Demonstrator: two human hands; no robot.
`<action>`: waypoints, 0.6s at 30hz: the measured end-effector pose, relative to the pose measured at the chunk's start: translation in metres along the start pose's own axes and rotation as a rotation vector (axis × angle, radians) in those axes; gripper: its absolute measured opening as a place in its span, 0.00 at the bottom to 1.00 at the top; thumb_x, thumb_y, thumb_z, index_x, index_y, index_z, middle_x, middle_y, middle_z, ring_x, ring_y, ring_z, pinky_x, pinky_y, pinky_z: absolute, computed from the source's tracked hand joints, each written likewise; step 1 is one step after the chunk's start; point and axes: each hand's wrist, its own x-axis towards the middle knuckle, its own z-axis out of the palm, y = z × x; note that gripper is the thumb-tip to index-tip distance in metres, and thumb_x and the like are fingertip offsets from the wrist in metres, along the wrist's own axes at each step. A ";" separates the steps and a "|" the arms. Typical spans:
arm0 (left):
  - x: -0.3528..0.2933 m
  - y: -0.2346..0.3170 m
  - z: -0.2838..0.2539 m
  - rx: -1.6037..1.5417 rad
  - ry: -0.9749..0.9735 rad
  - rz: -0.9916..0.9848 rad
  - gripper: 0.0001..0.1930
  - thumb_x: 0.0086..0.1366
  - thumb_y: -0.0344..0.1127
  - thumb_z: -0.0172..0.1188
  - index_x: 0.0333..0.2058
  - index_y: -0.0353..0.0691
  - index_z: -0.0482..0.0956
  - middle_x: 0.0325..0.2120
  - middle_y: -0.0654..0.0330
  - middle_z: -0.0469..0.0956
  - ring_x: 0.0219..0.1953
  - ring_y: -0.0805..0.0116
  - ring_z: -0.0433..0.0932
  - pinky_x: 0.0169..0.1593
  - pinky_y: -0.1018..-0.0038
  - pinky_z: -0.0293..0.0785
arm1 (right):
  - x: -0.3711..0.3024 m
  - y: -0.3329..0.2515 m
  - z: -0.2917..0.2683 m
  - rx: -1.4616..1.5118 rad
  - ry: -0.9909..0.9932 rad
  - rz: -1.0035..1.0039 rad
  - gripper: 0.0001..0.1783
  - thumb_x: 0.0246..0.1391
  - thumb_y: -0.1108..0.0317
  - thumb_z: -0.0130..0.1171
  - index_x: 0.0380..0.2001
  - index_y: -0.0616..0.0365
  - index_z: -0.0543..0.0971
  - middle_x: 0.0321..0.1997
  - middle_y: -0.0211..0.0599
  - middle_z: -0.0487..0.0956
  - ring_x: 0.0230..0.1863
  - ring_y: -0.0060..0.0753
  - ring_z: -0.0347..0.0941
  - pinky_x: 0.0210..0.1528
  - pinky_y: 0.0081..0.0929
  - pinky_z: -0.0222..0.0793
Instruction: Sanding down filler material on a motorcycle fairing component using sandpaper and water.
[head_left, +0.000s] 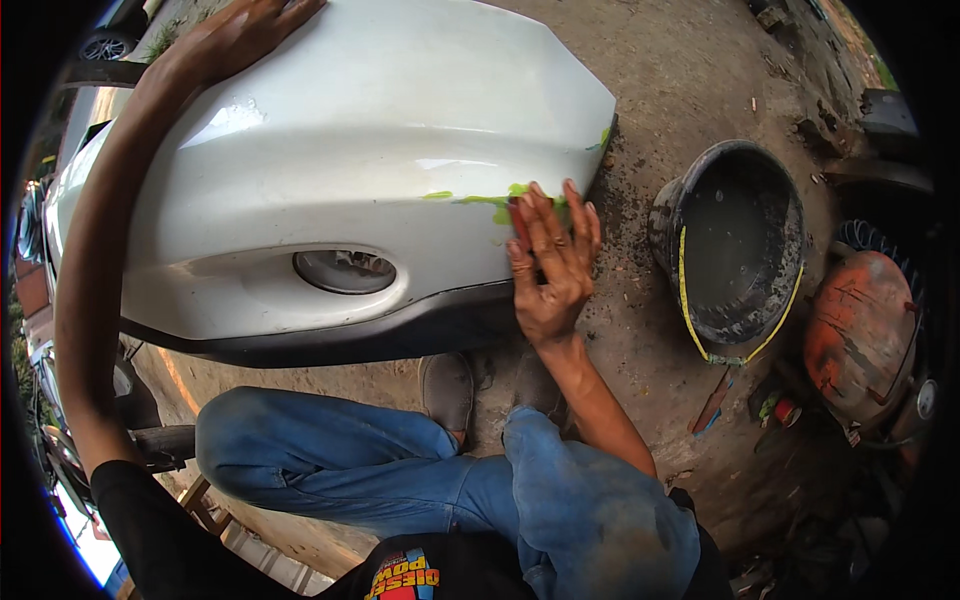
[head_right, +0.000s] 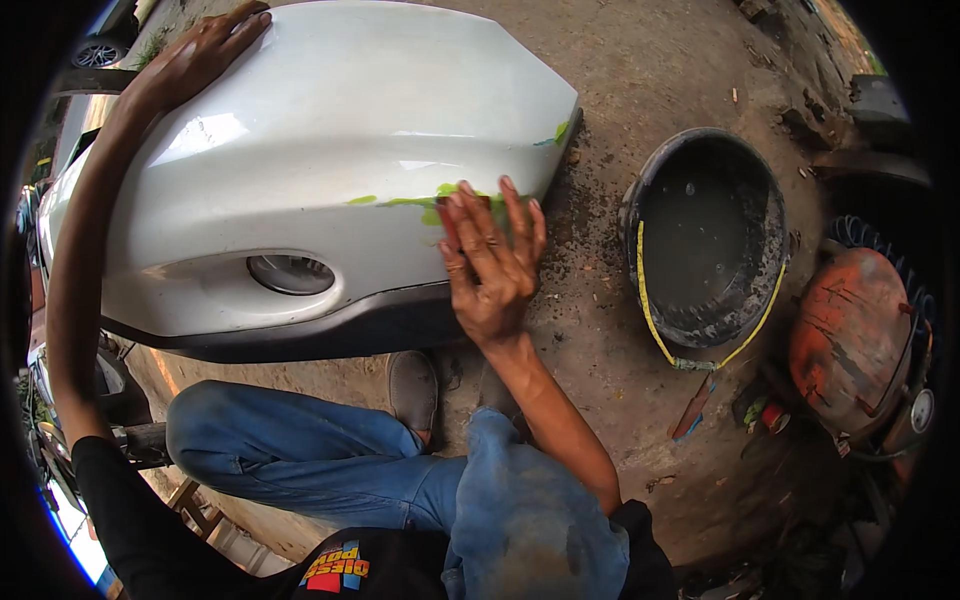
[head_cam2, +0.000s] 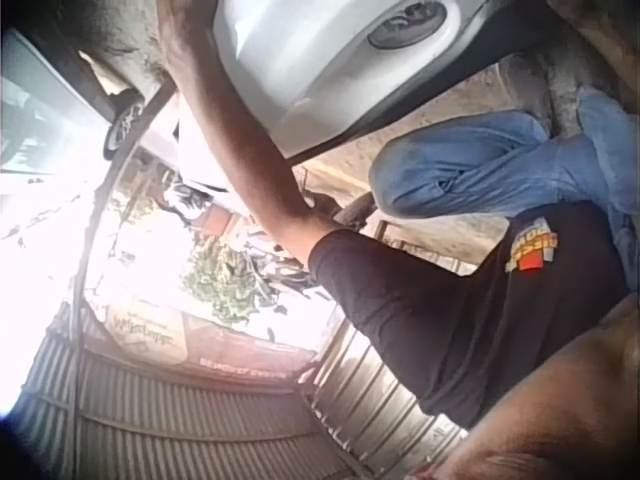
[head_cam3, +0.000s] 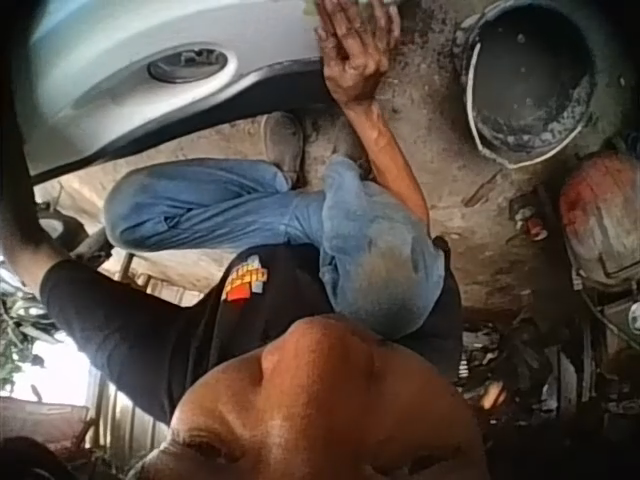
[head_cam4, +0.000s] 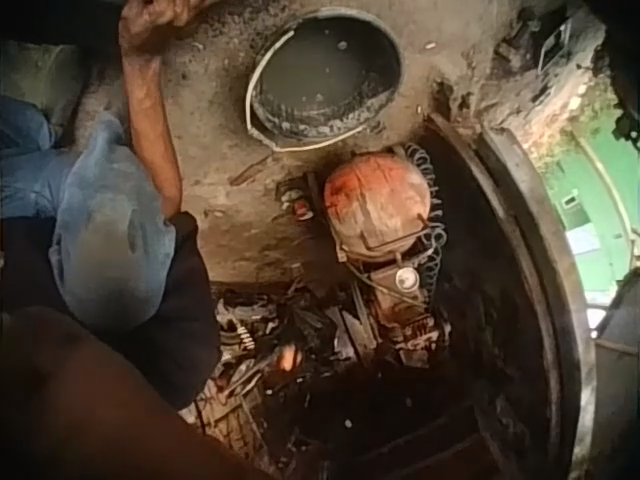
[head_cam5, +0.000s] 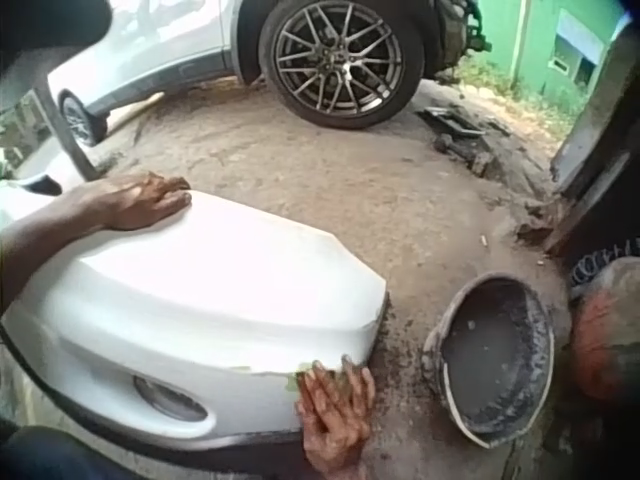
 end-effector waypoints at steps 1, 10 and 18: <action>-0.010 0.007 0.002 -0.012 0.036 0.008 0.32 0.82 0.61 0.36 0.72 0.47 0.65 0.67 0.46 0.73 0.69 0.49 0.71 0.73 0.54 0.67 | 0.005 -0.006 0.002 0.001 -0.034 -0.020 0.21 0.69 0.57 0.63 0.63 0.42 0.84 0.69 0.23 0.81 0.79 0.48 0.62 0.82 0.54 0.43; 0.066 -0.083 0.063 0.402 0.377 0.577 0.25 0.80 0.29 0.46 0.73 0.46 0.65 0.72 0.49 0.66 0.65 0.44 0.75 0.71 0.58 0.71 | 0.013 0.003 -0.002 -0.038 -0.042 0.042 0.20 0.75 0.55 0.54 0.65 0.35 0.81 0.69 0.19 0.80 0.82 0.43 0.58 0.84 0.58 0.32; 0.060 -0.093 0.060 0.566 0.565 0.672 0.25 0.78 0.28 0.49 0.71 0.45 0.67 0.72 0.51 0.65 0.61 0.44 0.78 0.66 0.59 0.78 | -0.003 0.022 -0.005 -0.034 -0.009 0.163 0.21 0.76 0.58 0.51 0.68 0.33 0.78 0.72 0.18 0.77 0.83 0.46 0.55 0.84 0.62 0.29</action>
